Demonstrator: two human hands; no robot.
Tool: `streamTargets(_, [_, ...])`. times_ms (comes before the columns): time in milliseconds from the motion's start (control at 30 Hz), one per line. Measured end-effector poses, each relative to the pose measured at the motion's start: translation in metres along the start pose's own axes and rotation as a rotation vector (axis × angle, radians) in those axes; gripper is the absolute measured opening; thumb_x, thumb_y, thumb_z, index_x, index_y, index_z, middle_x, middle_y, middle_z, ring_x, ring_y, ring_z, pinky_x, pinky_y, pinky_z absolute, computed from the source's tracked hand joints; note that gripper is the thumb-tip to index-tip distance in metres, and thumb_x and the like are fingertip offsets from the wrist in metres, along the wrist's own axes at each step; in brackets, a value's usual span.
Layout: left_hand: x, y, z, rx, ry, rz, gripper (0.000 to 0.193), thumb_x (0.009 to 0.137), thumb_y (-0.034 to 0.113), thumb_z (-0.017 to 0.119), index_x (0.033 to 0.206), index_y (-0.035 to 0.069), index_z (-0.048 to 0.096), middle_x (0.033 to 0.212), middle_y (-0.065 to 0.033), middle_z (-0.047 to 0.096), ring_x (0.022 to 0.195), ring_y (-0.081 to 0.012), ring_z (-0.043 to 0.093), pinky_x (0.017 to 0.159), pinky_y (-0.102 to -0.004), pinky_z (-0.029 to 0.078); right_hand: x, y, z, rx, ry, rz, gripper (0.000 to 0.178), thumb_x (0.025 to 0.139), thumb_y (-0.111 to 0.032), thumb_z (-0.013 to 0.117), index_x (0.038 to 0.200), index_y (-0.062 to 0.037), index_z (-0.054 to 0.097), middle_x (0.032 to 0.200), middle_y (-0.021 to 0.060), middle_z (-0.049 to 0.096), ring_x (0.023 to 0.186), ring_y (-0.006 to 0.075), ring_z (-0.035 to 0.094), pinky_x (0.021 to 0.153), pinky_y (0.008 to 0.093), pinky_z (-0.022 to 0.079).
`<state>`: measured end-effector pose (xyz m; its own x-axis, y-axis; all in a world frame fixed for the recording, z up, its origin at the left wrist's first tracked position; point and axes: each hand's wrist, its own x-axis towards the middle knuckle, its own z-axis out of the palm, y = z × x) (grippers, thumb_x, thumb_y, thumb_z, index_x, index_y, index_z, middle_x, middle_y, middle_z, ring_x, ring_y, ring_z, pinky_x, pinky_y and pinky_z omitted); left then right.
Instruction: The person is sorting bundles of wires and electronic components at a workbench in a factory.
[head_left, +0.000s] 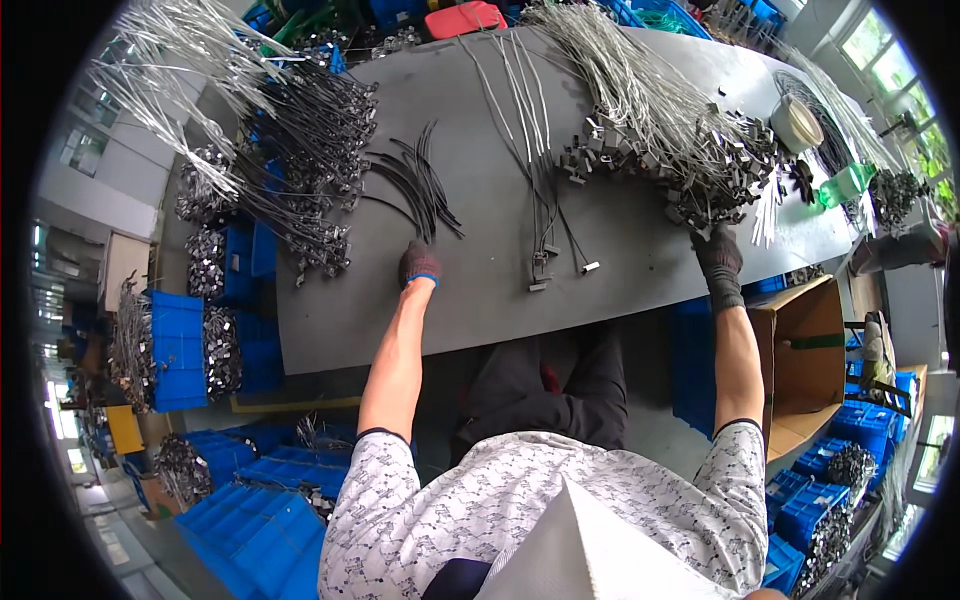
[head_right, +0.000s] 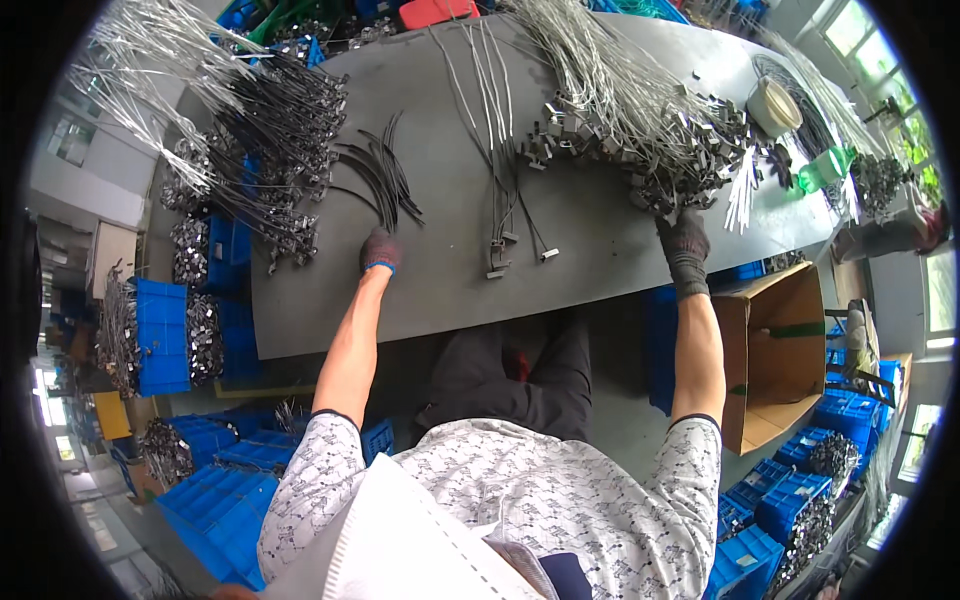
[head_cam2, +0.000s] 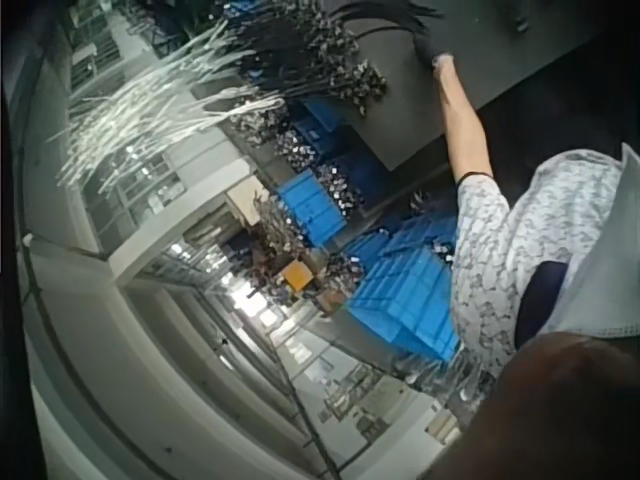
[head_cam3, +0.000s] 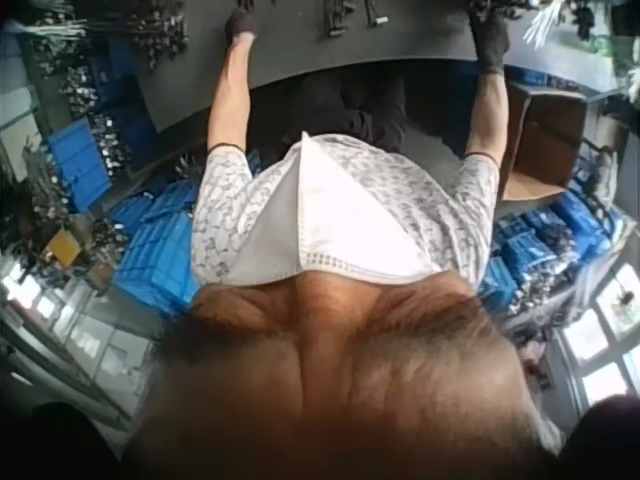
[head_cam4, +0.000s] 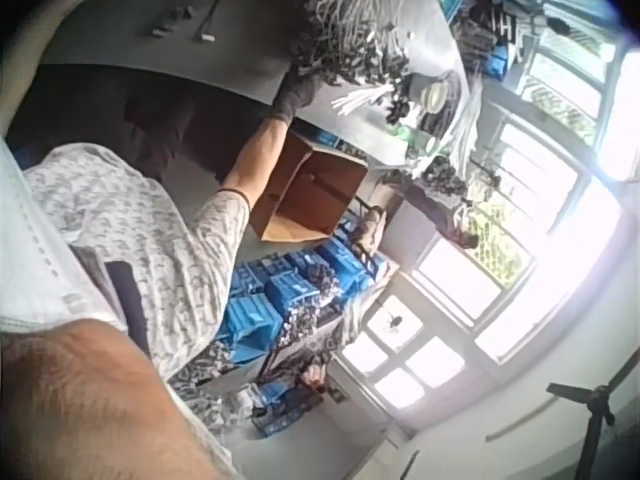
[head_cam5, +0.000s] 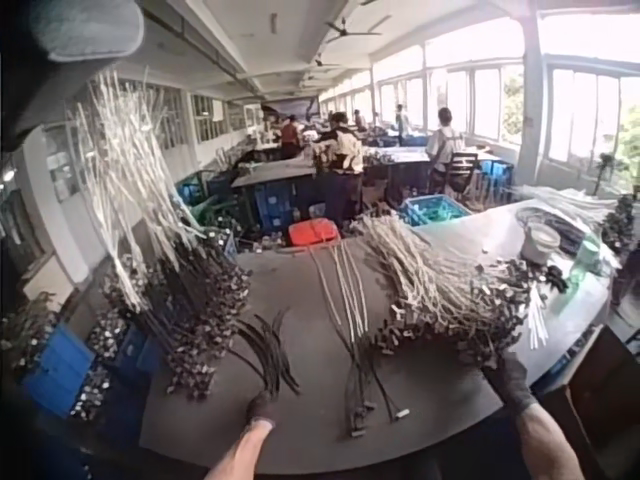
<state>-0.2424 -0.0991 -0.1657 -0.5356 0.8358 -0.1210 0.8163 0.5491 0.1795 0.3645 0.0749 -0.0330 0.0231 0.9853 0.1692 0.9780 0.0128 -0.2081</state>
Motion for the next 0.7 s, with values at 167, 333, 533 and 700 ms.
streamTargets(167, [-0.050,0.029,-0.019,-1.318,-0.610,-0.546,0.025,0.087,0.035,0.071,0.087,0.010,0.068,0.085,-0.0100,0.071,0.070,-0.0196,0.066,0.053,-0.0326,0.051,-0.072,0.081,0.000,1.111,-0.532,0.323,0.022,0.094,-0.026,0.064,0.094,-0.0038,0.064,0.072,0.0078,0.060,0.057,0.0179,0.056,0.051,0.0348,0.049])
streamTargets(333, [-0.108,0.065,-0.045,-1.745,-0.593,-0.419,0.011,0.094,0.021,0.066,0.096,0.010,0.065,0.084,-0.0043,0.068,0.066,-0.0105,0.062,0.050,-0.0249,0.049,-0.154,0.078,0.004,0.336,-0.003,0.265,0.019,0.089,-0.020,0.064,0.102,-0.0074,0.067,0.095,0.0205,0.070,0.091,0.0385,0.069,0.076,0.0450,0.054])
streamTargets(533, [-0.152,0.172,-0.059,-1.903,-0.793,-0.261,0.009,0.095,0.018,0.067,0.099,0.011,0.065,0.088,-0.0048,0.068,0.072,-0.0102,0.063,0.059,-0.0237,0.054,-0.396,0.160,0.020,0.015,-0.066,-0.125,0.015,0.089,-0.015,0.056,0.099,-0.0054,0.061,0.083,0.0217,0.065,0.073,0.0394,0.062,0.067,0.0482,0.051])
streamTargets(700, [-0.225,0.297,-0.025,-1.884,-1.186,-0.066,0.009,0.095,0.012,0.066,0.101,0.007,0.062,0.086,-0.0079,0.067,0.076,-0.0186,0.068,0.069,-0.0304,0.059,-0.666,0.231,0.036,0.288,-1.192,0.484,0.028,0.090,-0.021,0.053,0.074,-0.0008,0.066,0.061,0.0166,0.065,0.047,0.0244,0.062,0.044,0.0424,0.048])
